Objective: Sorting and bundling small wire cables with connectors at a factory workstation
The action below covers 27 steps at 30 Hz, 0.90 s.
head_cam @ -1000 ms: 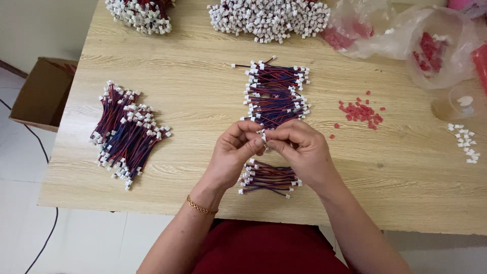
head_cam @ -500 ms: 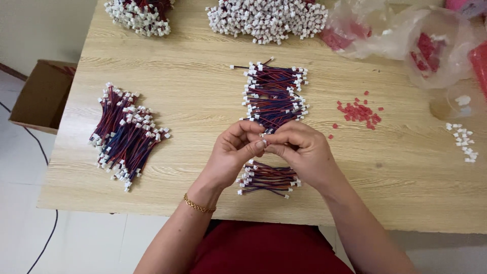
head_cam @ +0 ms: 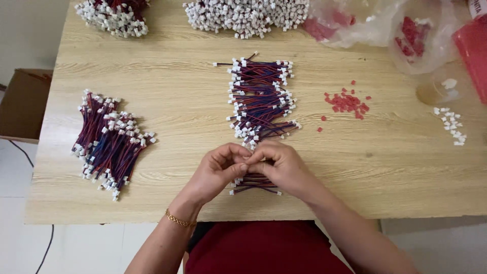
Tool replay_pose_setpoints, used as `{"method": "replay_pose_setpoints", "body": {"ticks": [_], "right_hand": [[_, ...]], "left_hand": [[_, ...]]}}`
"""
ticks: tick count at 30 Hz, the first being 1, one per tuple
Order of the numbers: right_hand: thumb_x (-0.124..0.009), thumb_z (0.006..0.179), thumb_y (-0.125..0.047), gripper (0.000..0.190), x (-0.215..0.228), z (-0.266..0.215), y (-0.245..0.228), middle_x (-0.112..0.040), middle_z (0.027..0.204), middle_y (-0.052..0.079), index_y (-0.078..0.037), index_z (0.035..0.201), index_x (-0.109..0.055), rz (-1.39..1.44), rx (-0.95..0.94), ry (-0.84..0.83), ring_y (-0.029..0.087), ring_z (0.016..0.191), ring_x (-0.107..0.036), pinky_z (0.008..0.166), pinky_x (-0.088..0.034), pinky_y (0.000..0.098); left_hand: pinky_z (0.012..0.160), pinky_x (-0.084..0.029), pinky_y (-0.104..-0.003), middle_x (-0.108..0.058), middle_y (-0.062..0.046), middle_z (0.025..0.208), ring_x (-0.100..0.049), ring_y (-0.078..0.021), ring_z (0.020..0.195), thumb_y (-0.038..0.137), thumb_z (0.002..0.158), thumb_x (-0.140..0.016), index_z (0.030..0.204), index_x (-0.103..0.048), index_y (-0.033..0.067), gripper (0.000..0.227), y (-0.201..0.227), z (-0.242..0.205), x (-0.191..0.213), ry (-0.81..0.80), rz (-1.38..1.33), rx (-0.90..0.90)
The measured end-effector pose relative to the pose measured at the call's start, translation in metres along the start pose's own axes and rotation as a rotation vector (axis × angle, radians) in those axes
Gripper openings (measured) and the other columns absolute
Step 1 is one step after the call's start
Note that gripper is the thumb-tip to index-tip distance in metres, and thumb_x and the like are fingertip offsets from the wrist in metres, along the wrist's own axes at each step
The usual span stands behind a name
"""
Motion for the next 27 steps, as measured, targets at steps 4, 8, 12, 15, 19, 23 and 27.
{"method": "replay_pose_setpoints", "body": {"ticks": [4,8,12,15,19,23,27], "right_hand": [[-0.076,0.079,-0.008,0.007,-0.011,-0.006,0.011,-0.071,0.083,0.009,-0.010,0.086,-0.073,-0.066,-0.065,-0.006,0.024,0.086,-0.068,0.080,-0.051,0.0376],[-0.068,0.082,0.000,0.018,0.017,-0.013,0.030,-0.072,0.089,0.012,-0.010,0.095,-0.075,-0.063,-0.165,0.020,0.028,0.091,-0.067,0.086,-0.050,0.0406],[-0.064,0.079,0.005,0.028,0.101,-0.028,0.071,-0.066,0.092,0.014,-0.009,0.102,-0.073,-0.401,-0.175,0.335,0.030,0.094,-0.064,0.083,-0.050,0.0379],[-0.072,0.083,-0.001,0.019,0.149,-0.048,0.098,-0.067,0.089,0.015,-0.008,0.100,-0.073,-0.571,-0.236,0.526,0.030,0.089,-0.067,0.078,-0.054,0.0358],[-0.078,0.079,-0.007,0.020,0.174,-0.063,0.126,-0.066,0.084,0.013,-0.009,0.098,-0.074,-0.668,-0.351,0.534,0.030,0.084,-0.069,0.072,-0.056,0.0362],[-0.080,0.078,-0.013,0.019,0.164,-0.047,0.102,-0.067,0.082,0.015,-0.007,0.095,-0.074,-0.702,-0.373,0.448,0.033,0.081,-0.069,0.071,-0.056,0.0390],[-0.075,0.083,-0.027,0.017,0.156,-0.039,0.095,-0.067,0.085,0.004,-0.020,0.099,-0.074,-0.842,-0.404,0.400,0.023,0.089,-0.068,0.080,-0.053,0.0345]], "left_hand": [[0.070,-0.054,-0.029,-0.070,-0.009,0.079,-0.064,-0.0148,0.074,0.001,0.081,-0.073,0.106,-0.067,0.0017,0.025,-0.018,-0.004,0.013,-0.018,0.243,0.109],[0.073,-0.056,-0.040,-0.075,-0.015,0.083,-0.070,-0.0265,0.076,0.018,0.086,-0.071,0.102,-0.073,0.0069,0.019,0.008,0.004,0.020,-0.085,0.600,0.215],[0.071,-0.055,-0.041,-0.069,-0.005,0.083,-0.069,-0.0280,0.078,0.028,0.087,-0.068,0.100,-0.073,0.0193,0.017,0.032,0.039,0.042,0.183,1.136,-0.052],[0.071,-0.056,-0.040,-0.065,-0.003,0.088,-0.068,-0.0280,0.081,0.022,0.083,-0.071,0.103,-0.071,0.0238,0.021,0.028,0.070,0.040,0.254,1.240,-0.263],[0.073,-0.057,-0.037,-0.063,-0.002,0.095,-0.068,-0.0269,0.086,0.020,0.076,-0.076,0.102,-0.071,0.0210,0.026,0.012,0.095,0.034,0.288,1.346,-0.379],[0.071,-0.056,-0.041,-0.065,-0.007,0.087,-0.068,-0.0318,0.082,0.014,0.080,-0.073,0.096,-0.072,0.0168,0.016,0.016,0.093,0.032,0.216,1.302,-0.378],[0.071,-0.055,-0.035,-0.064,-0.001,0.085,-0.068,-0.0238,0.081,0.018,0.083,-0.073,0.100,-0.073,0.0211,0.017,0.027,0.083,0.039,0.274,1.174,-0.353]]}}
Point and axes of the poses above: each hand's wrist, its own z-axis towards the middle knuckle, its own x-axis out of the back of the hand, y = z × x, the point moved 9 cm from there along z, towards the middle knuckle
